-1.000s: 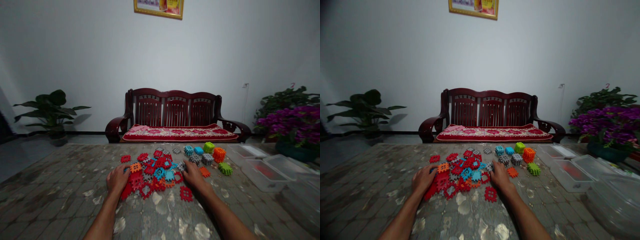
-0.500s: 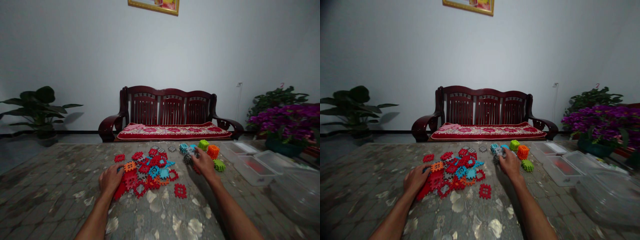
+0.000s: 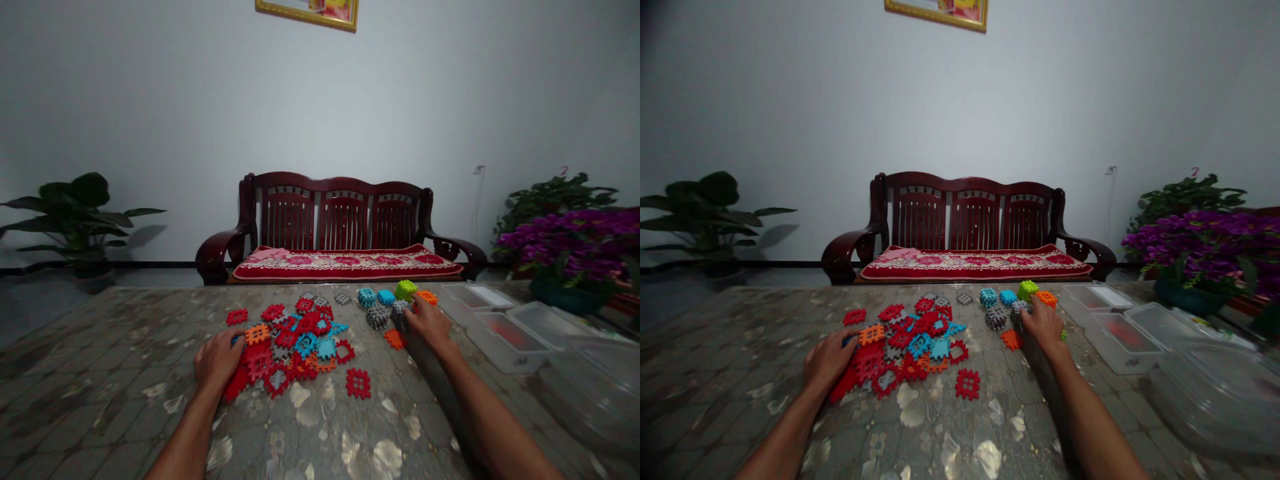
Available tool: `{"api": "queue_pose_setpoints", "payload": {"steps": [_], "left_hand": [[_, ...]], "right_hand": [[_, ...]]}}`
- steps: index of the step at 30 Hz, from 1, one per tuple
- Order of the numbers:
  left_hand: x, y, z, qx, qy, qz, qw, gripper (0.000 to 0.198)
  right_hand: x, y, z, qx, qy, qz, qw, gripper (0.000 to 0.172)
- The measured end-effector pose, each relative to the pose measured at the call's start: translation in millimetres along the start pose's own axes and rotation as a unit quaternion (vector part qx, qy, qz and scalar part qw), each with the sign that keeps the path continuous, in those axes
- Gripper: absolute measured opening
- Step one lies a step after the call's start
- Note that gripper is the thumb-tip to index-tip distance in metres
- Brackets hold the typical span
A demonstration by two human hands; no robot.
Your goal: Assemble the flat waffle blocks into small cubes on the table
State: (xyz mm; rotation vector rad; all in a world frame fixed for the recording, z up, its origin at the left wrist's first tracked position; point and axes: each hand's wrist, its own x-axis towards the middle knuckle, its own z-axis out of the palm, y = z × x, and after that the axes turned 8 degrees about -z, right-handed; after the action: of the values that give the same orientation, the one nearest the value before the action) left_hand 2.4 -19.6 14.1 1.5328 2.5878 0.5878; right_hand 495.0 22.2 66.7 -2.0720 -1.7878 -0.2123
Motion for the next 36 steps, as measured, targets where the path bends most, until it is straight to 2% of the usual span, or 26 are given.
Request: {"api": "queue_pose_setpoints", "payload": {"steps": [3, 7, 12, 16, 19, 22, 26, 31, 36], "left_hand": [[0.4, -0.2, -0.2, -0.006, -0.002, 0.000, 1.000, 0.042], [0.8, -0.5, 0.4, -0.017, -0.003, 0.001, 1.000, 0.042], [1.2, -2.0, 3.0, -0.020, 0.011, 0.003, 1.000, 0.039], [-0.1, -1.9, 2.8, -0.022, 0.010, 0.006, 1.000, 0.039], [-0.7, -1.1, 2.0, -0.019, 0.008, 0.008, 1.000, 0.040], [0.1, -1.1, 2.7, -0.019, 0.003, 0.002, 1.000, 0.039], [1.8, -2.7, 5.3, -0.026, 0.009, 0.002, 1.000, 0.039], [2.5, -4.0, 5.5, -0.025, 0.002, 0.003, 1.000, 0.038], [0.5, -3.2, 4.5, -0.021, 0.004, 0.002, 1.000, 0.038]], "right_hand": [[-12.4, -1.5, -5.8, 0.009, 0.017, -0.023, 1.000, 0.040], [-27.7, -9.7, -12.3, -0.006, -0.047, -0.028, 0.998, 0.030], [-32.4, -12.5, -4.5, -0.001, -0.107, -0.053, 0.993, 0.028], [-34.1, -9.2, 1.6, 0.016, -0.110, -0.050, 0.993, 0.028], [-37.5, -15.2, 5.1, 0.048, -0.086, -0.085, 0.991, 0.028], [-40.0, -38.0, 14.3, 0.095, -0.085, -0.162, 0.978, 0.029], [-32.7, -91.5, 37.2, 0.127, -0.115, -0.245, 0.954, 0.043], [0.5, -149.6, 60.6, 0.047, -0.142, -0.255, 0.955, 0.053], [30.7, -165.3, 74.3, 0.012, -0.151, -0.235, 0.960, 0.044]]}}
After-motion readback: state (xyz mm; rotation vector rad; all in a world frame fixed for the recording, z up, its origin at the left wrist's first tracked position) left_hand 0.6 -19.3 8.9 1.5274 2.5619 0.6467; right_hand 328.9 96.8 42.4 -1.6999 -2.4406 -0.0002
